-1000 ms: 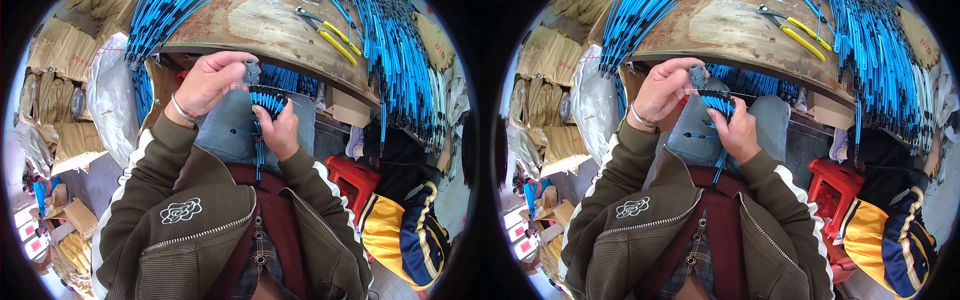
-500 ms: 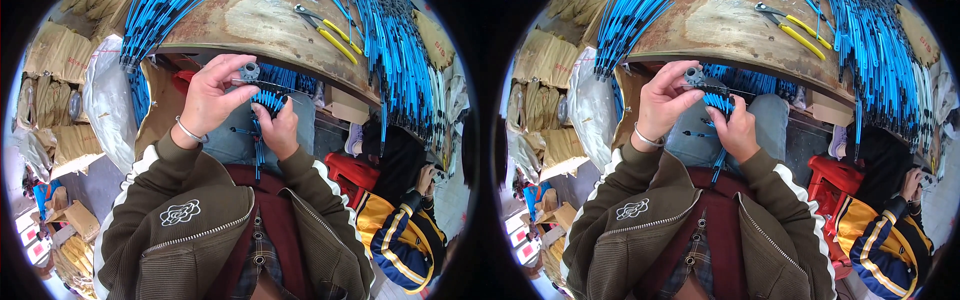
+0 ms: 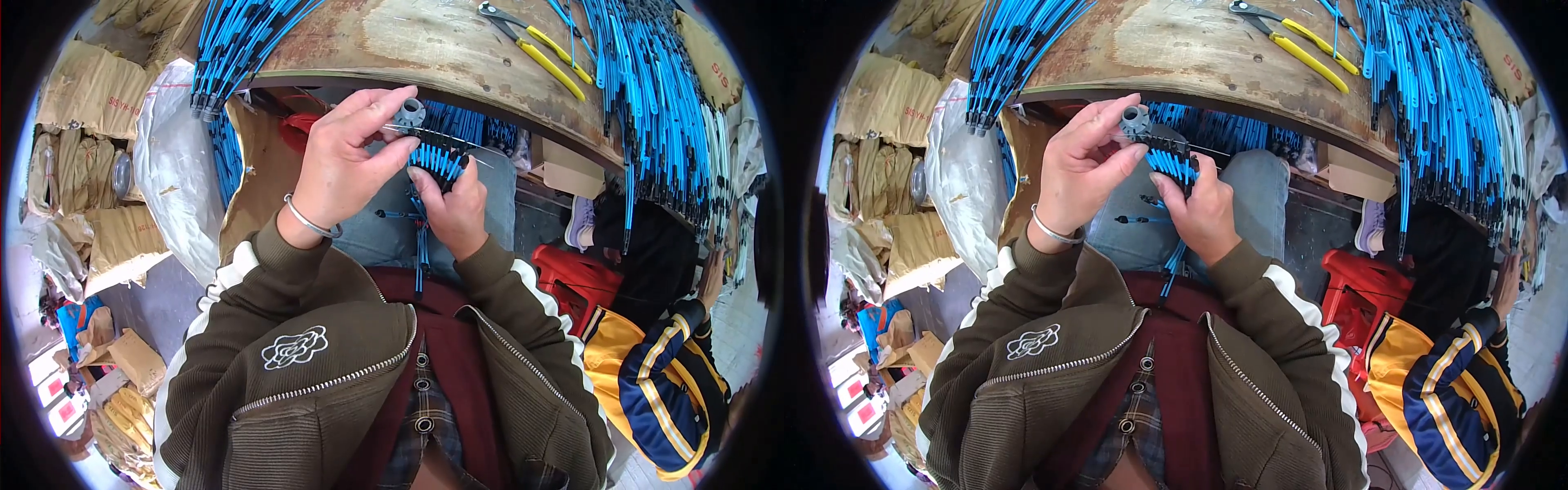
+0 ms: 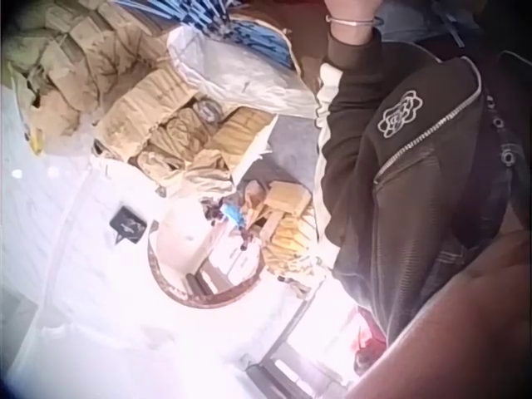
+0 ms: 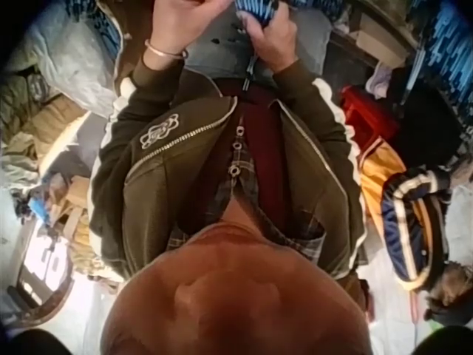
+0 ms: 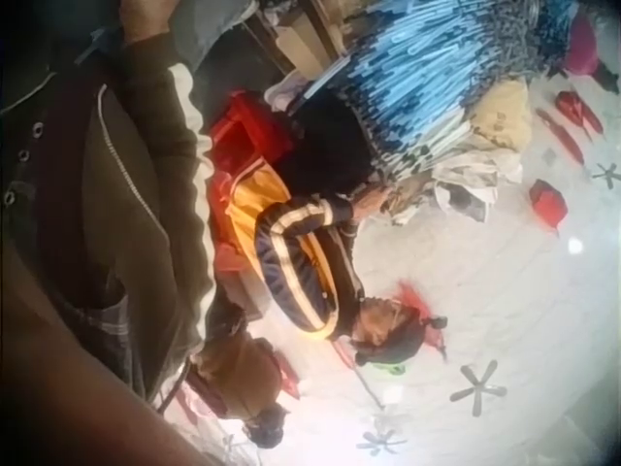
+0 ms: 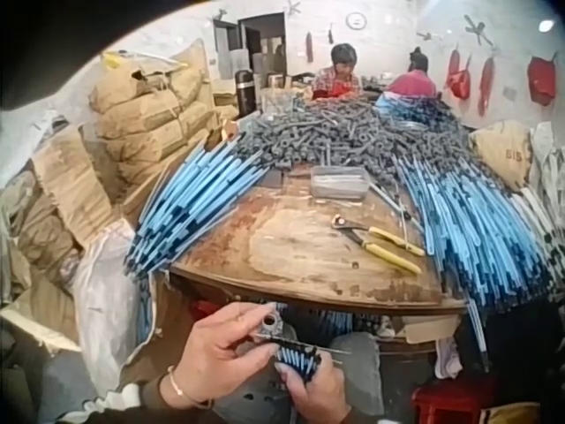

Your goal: The person assembles blue plastic parts and metal components at a workbench using pliers to crimp or cut the metal.

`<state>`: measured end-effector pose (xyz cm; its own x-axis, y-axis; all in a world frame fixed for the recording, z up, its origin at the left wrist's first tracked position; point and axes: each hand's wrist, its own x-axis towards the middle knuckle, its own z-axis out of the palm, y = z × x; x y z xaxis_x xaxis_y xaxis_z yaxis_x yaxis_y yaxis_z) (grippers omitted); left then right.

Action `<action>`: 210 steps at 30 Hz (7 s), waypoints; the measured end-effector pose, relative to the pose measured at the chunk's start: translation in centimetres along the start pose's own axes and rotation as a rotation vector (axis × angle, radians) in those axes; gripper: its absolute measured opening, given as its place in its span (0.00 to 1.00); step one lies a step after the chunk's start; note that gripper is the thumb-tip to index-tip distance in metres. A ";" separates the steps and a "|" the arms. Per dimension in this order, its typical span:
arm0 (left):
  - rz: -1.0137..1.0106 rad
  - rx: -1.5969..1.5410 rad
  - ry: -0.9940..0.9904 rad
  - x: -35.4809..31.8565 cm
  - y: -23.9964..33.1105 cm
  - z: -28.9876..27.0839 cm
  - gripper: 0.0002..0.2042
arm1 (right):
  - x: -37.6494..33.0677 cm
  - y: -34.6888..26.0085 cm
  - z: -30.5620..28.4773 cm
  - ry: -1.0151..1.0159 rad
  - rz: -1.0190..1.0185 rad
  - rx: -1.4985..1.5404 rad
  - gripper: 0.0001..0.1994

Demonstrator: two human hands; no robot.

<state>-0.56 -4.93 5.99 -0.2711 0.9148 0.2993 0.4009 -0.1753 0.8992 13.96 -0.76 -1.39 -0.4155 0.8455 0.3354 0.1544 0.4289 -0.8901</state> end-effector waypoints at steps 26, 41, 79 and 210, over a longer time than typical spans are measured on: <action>-0.156 -0.416 -0.034 -0.3 -1.7 -1.4 0.18 | 1.2 0.3 0.3 -0.053 -0.294 -0.261 0.16; -0.076 -0.392 0.034 -1.0 -2.3 -0.6 0.19 | 2.0 0.2 -0.8 -0.234 -0.126 -0.077 0.16; 0.004 -0.480 -0.399 0.6 -1.7 -2.4 0.19 | 3.5 1.9 -2.2 -0.804 0.025 0.540 0.18; -0.199 -0.337 -0.070 3.9 -2.7 3.2 0.03 | 6.4 2.7 -2.2 -0.166 -0.455 0.009 0.04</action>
<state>0.10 0.22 3.69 -0.2498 0.9635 0.0966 0.0332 -0.0912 0.9953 13.71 6.52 -0.99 -0.5765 0.5101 0.6383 -0.0840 0.7401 -0.6672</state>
